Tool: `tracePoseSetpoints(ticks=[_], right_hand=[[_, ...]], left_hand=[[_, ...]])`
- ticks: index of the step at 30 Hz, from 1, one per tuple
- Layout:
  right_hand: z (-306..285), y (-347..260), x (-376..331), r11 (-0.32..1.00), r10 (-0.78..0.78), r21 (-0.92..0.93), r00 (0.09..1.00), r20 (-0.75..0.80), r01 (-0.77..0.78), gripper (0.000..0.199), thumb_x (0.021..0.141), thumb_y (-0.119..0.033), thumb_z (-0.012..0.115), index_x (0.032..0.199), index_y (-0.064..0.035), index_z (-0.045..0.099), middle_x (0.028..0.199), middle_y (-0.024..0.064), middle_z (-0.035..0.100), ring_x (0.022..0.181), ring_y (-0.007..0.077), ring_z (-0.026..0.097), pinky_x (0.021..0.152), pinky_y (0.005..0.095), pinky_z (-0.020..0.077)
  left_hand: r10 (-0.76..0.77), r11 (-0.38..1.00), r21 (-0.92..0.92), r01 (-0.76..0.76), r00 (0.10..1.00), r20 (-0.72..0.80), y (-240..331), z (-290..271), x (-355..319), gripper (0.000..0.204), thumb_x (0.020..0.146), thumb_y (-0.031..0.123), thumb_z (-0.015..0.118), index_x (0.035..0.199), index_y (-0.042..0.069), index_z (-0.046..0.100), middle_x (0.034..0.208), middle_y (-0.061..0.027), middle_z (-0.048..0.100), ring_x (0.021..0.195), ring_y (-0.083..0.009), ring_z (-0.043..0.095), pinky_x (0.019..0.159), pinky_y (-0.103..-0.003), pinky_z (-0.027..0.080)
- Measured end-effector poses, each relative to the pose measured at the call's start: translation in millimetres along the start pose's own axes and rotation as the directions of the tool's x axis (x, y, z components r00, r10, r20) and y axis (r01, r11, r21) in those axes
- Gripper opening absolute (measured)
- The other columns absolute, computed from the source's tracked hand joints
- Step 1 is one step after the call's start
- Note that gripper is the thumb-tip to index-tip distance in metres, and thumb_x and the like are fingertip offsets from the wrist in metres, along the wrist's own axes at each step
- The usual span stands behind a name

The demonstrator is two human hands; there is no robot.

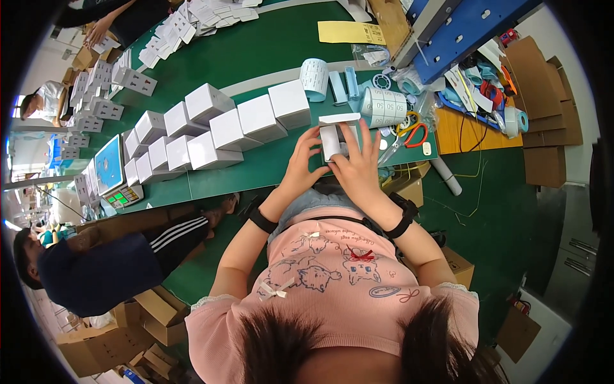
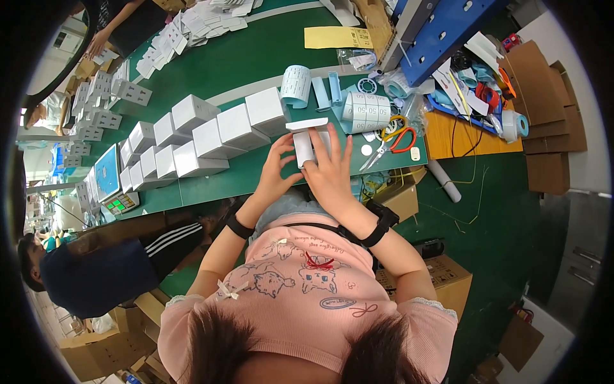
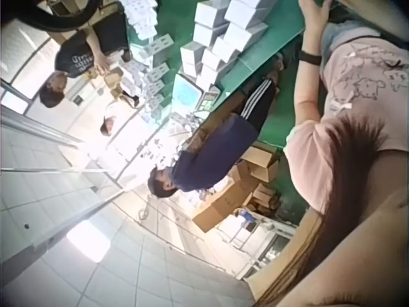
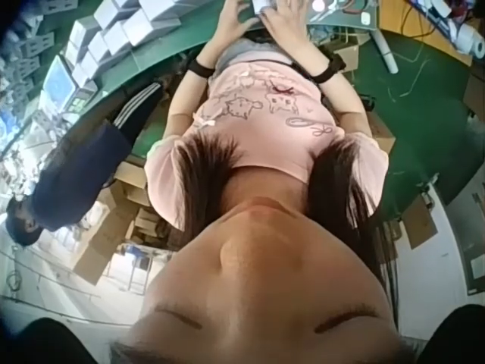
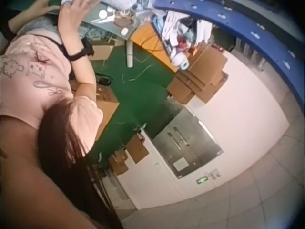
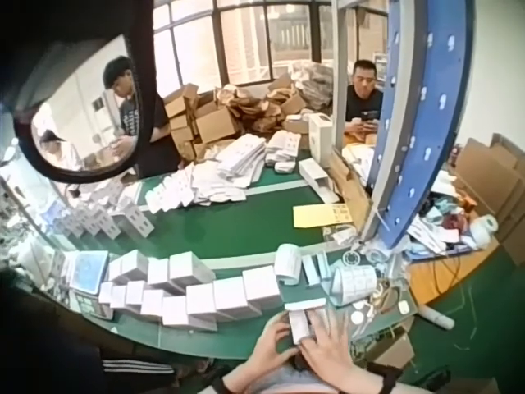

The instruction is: The person picks up a box, inserts a plastic-wrapped device, and folds the flaps to close it. They then set the box on the table and repeat the process with several more boxes and devices.

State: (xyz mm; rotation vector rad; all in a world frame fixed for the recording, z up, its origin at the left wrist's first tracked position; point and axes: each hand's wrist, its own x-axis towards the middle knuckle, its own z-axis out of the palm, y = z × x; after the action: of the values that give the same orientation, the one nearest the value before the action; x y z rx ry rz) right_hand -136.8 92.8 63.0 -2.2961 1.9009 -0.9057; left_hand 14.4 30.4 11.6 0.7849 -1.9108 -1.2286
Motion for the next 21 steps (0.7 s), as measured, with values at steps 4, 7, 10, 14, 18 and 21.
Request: tracePoseSetpoints(ticks=[4,7,10,14,18,21], right_hand=[[5,-13,4,0.982,0.077,-0.181,0.994,0.077,-0.062,0.013,0.065,-0.009,0.066,0.070,-0.0004,0.057,0.140,0.0145,0.031,0.131,0.0438,0.017,0.098,0.0687,0.0127],[12,-12,2,0.971,0.119,-0.218,0.989,0.091,-0.097,0.014,0.064,-0.007,0.067,0.070,-0.0009,0.056,0.140,0.0145,0.031,0.130,0.0436,0.018,0.098,0.0680,0.0134],[17,-8,1,0.980,0.141,-0.150,0.988,0.066,-0.130,0.018,0.063,-0.007,0.070,0.071,-0.0032,0.054,0.140,0.0140,0.031,0.129,0.0439,0.020,0.098,0.0665,0.0147],[16,-3,-2,0.990,0.135,0.035,0.991,0.007,-0.135,0.018,0.063,-0.006,0.070,0.072,-0.0052,0.053,0.136,0.0123,0.035,0.126,0.0423,0.024,0.100,0.0630,0.0168],[29,11,-16,0.992,-0.099,0.065,0.987,-0.124,0.108,0.018,0.063,-0.005,0.069,0.074,-0.0079,0.055,0.131,0.0101,0.041,0.124,0.0407,0.027,0.100,0.0606,0.0186],[34,17,-20,0.976,-0.172,0.092,0.960,-0.220,0.196,0.020,0.063,-0.007,0.071,0.077,-0.0103,0.057,0.127,0.0099,0.043,0.122,0.0391,0.031,0.101,0.0575,0.0203]], left_hand=[[-0.030,1.000,-0.006,0.030,1.000,-0.007,-3,5,3,0.066,0.061,-0.010,0.070,0.118,0.006,0.040,0.140,-0.0158,0.025,0.126,-0.0299,0.036,0.095,-0.038,0.043],[-0.020,0.996,0.089,0.023,0.999,-0.033,-6,13,3,0.067,0.060,-0.011,0.069,0.118,0.006,0.039,0.141,-0.0162,0.024,0.127,-0.0306,0.036,0.096,-0.038,0.042],[-0.048,0.998,0.035,0.052,0.995,-0.091,-20,19,1,0.064,0.057,-0.011,0.068,0.114,0.007,0.044,0.138,-0.0189,0.029,0.126,-0.0378,0.034,0.098,-0.041,0.038],[0.053,0.991,0.127,-0.048,0.998,-0.038,-15,13,3,0.055,0.060,-0.009,0.066,0.109,0.008,0.049,0.140,-0.0208,0.028,0.128,-0.0381,0.031,0.100,-0.042,0.034],[0.135,0.990,0.033,-0.136,0.990,0.046,-18,6,1,0.043,0.063,-0.007,0.065,0.102,0.008,0.054,0.142,-0.0211,0.026,0.131,-0.0376,0.027,0.101,-0.043,0.033],[0.173,0.983,-0.081,-0.166,0.980,0.095,-14,-1,-1,0.035,0.067,-0.003,0.067,0.099,0.007,0.056,0.143,-0.0210,0.023,0.132,-0.0385,0.026,0.102,-0.045,0.032]])
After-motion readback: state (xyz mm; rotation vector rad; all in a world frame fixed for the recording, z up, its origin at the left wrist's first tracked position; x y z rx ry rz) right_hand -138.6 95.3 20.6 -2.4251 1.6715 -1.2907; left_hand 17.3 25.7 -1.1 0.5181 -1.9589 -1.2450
